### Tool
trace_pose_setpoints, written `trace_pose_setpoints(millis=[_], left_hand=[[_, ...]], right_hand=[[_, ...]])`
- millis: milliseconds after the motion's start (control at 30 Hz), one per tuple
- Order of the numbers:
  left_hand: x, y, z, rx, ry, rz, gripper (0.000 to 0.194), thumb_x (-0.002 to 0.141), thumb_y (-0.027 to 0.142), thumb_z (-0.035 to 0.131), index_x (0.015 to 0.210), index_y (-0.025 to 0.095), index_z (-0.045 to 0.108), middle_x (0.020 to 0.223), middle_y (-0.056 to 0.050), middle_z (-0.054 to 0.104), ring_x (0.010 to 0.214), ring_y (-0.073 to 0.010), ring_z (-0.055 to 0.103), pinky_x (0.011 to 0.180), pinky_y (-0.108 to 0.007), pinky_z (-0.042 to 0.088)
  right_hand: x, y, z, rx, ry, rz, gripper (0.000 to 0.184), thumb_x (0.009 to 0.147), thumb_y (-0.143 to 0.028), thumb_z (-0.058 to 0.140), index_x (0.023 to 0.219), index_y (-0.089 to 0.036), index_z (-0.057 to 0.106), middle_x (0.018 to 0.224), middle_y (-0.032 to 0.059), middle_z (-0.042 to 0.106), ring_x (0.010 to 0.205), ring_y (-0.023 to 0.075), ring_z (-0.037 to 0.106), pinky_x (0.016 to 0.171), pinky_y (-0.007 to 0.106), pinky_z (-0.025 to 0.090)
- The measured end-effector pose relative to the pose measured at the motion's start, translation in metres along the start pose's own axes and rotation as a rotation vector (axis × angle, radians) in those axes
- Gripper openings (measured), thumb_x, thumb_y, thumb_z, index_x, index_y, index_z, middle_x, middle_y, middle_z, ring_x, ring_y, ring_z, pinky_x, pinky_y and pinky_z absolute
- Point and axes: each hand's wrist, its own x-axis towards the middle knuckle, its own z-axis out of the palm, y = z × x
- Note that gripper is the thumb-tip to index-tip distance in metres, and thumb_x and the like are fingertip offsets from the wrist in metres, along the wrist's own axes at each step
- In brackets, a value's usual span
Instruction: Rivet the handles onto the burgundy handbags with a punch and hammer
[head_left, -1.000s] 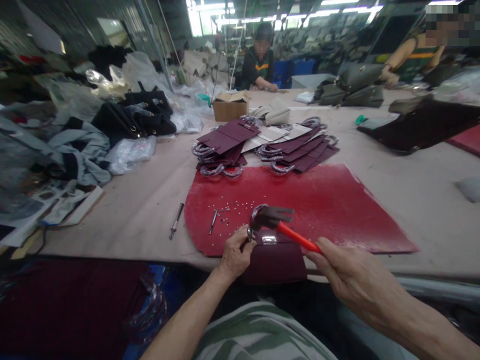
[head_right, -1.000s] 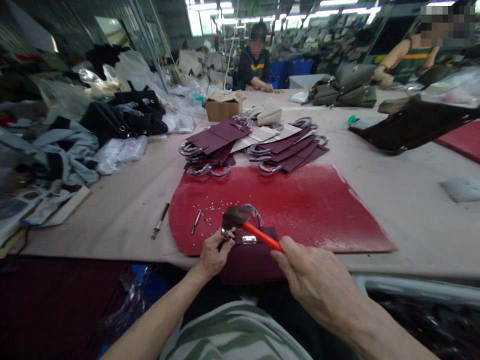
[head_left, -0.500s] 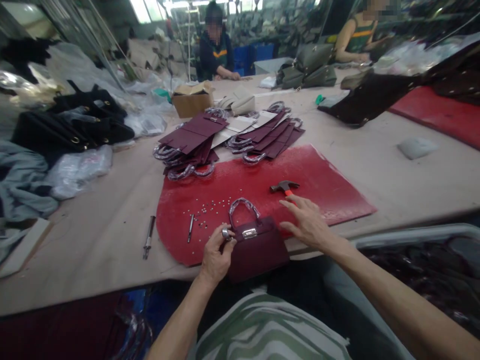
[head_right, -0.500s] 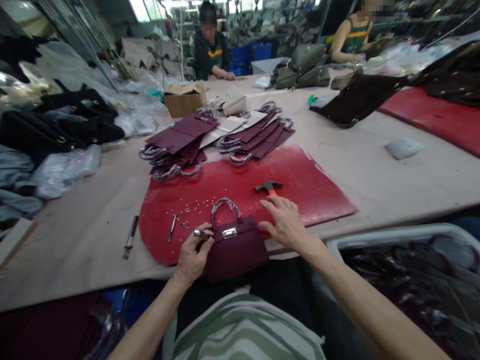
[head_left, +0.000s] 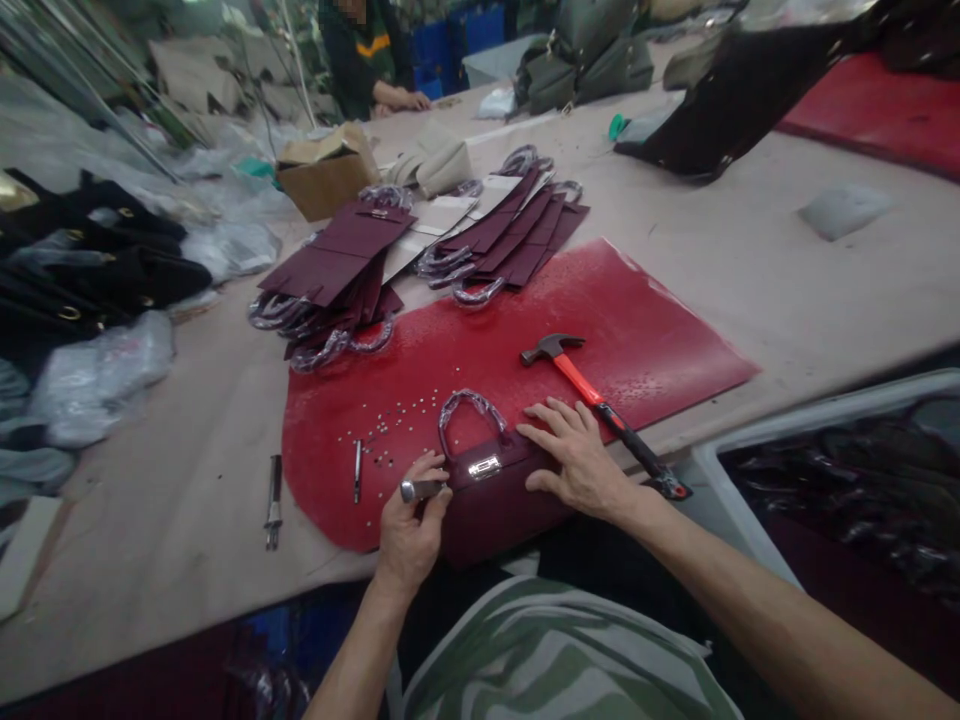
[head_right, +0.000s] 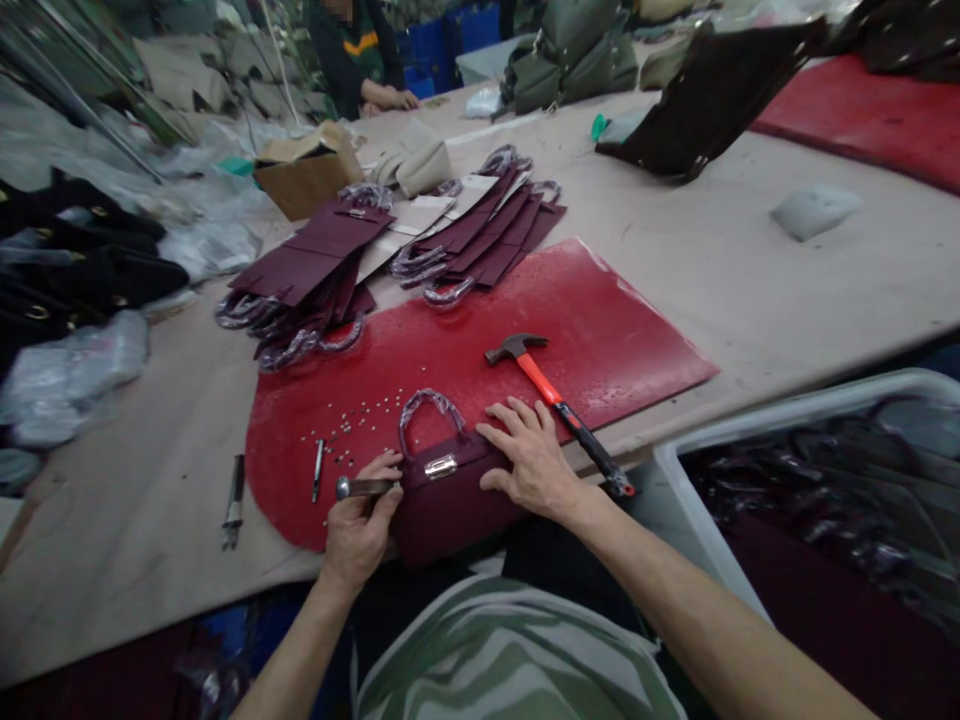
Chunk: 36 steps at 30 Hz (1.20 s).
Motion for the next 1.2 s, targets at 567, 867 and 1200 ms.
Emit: trace_pose_setpoints(millis=[567, 867, 1200], left_hand=[[0.029, 0.043, 0.017, -0.179, 0.224, -0.105, 0.015, 0.086, 0.026, 0.073, 0.099, 0.019, 0.072, 0.107, -0.006, 0.072, 0.101, -0.021, 0.07, 0.094, -0.038, 0.058], [0.03, 0.048, 0.078, -0.065, 0.018, 0.117, 0.012, 0.089, 0.019, 0.068, 0.102, 0.019, 0.068, 0.111, -0.007, 0.072, 0.105, -0.021, 0.069, 0.095, -0.04, 0.058], [0.026, 0.039, 0.077, 0.001, -0.045, 0.197, 0.016, 0.088, 0.014, 0.068, 0.103, 0.02, 0.067, 0.111, -0.007, 0.072, 0.104, -0.0205, 0.07, 0.095, -0.04, 0.058]], right_hand=[[-0.001, -0.002, -0.001, 0.075, 0.039, 0.047, 0.067, 0.072, -0.047, 0.084, 0.132, -0.025, 0.062, 0.144, 0.0098, 0.052, 0.139, 0.036, 0.036, 0.118, 0.059, 0.017], [-0.001, -0.004, -0.002, 0.111, 0.055, 0.057, 0.065, 0.072, -0.042, 0.084, 0.13, -0.024, 0.062, 0.144, 0.0088, 0.053, 0.139, 0.0344, 0.036, 0.118, 0.059, 0.016], [-0.002, -0.003, -0.001, 0.123, 0.064, 0.054, 0.063, 0.072, -0.04, 0.084, 0.129, -0.025, 0.063, 0.143, 0.0084, 0.053, 0.139, 0.0348, 0.036, 0.119, 0.058, 0.015]])
